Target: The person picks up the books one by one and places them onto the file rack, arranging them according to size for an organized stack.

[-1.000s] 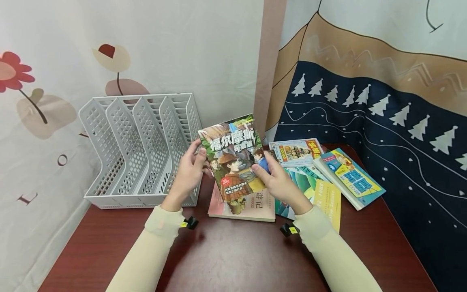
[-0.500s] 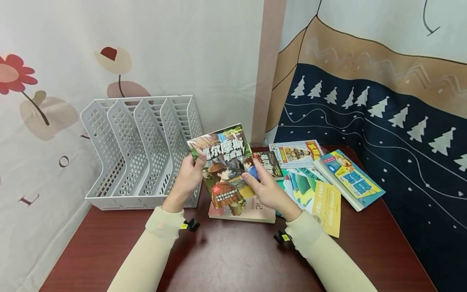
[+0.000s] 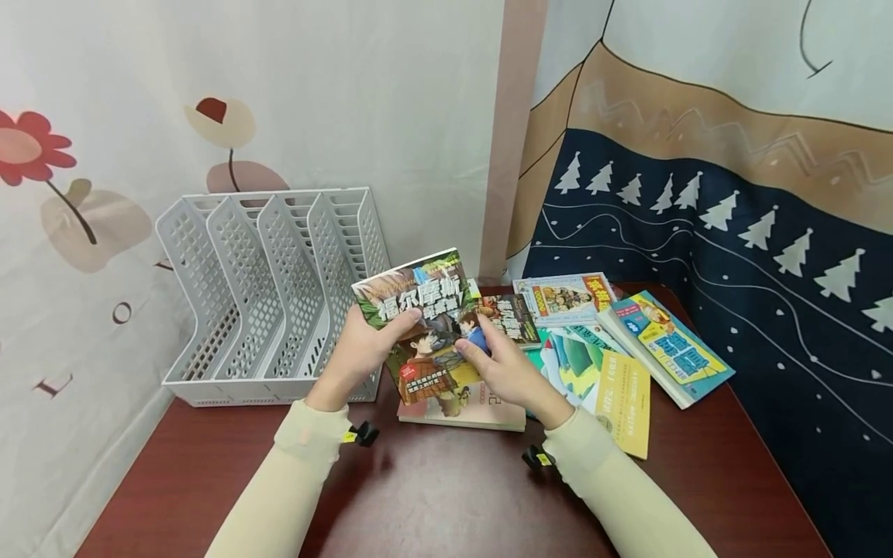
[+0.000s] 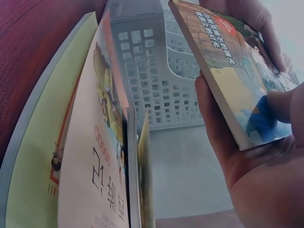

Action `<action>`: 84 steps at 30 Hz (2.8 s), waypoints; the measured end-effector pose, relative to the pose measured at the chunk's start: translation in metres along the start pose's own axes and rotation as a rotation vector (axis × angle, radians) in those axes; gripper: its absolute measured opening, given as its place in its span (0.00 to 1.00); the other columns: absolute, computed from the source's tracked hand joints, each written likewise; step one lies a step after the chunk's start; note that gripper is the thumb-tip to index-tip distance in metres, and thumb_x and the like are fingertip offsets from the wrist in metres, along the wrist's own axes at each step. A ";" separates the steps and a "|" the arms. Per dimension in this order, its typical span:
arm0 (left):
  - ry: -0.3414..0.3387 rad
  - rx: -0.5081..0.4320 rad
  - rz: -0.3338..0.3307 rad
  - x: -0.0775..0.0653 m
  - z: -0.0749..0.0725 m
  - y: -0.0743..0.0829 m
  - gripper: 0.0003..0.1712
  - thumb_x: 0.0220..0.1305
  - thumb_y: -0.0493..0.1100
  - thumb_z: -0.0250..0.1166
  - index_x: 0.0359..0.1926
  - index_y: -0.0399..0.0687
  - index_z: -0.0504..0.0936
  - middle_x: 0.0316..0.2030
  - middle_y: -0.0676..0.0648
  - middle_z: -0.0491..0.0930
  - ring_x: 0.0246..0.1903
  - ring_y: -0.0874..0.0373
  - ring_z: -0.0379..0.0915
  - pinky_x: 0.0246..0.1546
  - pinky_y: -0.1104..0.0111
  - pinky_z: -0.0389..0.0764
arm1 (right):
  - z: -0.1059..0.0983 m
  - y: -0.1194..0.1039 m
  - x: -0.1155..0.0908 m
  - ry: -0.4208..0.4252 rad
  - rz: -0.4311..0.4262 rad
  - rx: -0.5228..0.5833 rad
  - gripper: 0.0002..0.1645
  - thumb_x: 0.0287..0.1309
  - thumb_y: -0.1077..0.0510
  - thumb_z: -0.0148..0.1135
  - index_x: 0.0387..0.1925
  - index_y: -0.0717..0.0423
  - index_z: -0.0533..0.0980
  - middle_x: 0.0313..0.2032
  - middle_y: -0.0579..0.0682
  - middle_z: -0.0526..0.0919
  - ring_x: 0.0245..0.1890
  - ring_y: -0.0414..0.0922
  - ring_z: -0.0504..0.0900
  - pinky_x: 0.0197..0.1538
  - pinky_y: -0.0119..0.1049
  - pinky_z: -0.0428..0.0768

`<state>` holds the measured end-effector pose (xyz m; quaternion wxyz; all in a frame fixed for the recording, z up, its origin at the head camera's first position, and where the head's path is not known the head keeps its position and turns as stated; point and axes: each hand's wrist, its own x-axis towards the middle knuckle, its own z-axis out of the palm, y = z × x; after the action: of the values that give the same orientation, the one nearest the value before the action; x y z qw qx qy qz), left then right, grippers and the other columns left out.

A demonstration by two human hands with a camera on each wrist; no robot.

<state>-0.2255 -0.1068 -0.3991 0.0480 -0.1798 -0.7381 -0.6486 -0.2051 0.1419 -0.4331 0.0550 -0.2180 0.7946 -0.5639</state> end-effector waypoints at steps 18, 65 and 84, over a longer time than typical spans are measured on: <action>0.060 0.160 0.058 -0.002 -0.014 0.004 0.19 0.69 0.56 0.71 0.51 0.49 0.87 0.32 0.45 0.91 0.30 0.57 0.85 0.39 0.64 0.84 | 0.002 0.007 0.003 -0.044 0.034 -0.009 0.20 0.78 0.40 0.54 0.47 0.52 0.75 0.34 0.57 0.80 0.32 0.54 0.89 0.39 0.51 0.91; 0.534 0.208 0.078 -0.020 -0.110 0.043 0.22 0.66 0.55 0.73 0.53 0.47 0.88 0.35 0.50 0.92 0.36 0.61 0.89 0.43 0.72 0.84 | 0.125 -0.018 0.077 -0.152 0.190 -0.172 0.56 0.73 0.32 0.53 0.85 0.56 0.43 0.84 0.60 0.53 0.75 0.56 0.71 0.77 0.53 0.66; 0.740 0.471 0.018 -0.019 -0.107 0.050 0.26 0.65 0.63 0.70 0.33 0.44 0.81 0.19 0.47 0.66 0.18 0.55 0.59 0.29 0.61 0.66 | 0.144 -0.003 0.083 -0.163 0.165 -0.277 0.52 0.75 0.36 0.53 0.86 0.53 0.44 0.82 0.64 0.58 0.78 0.58 0.65 0.78 0.56 0.64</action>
<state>-0.2090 -0.2107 -0.3411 0.3544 0.0743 -0.7974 -0.4828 -0.2310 -0.0182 -0.4683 0.1350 -0.2026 0.8728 -0.4230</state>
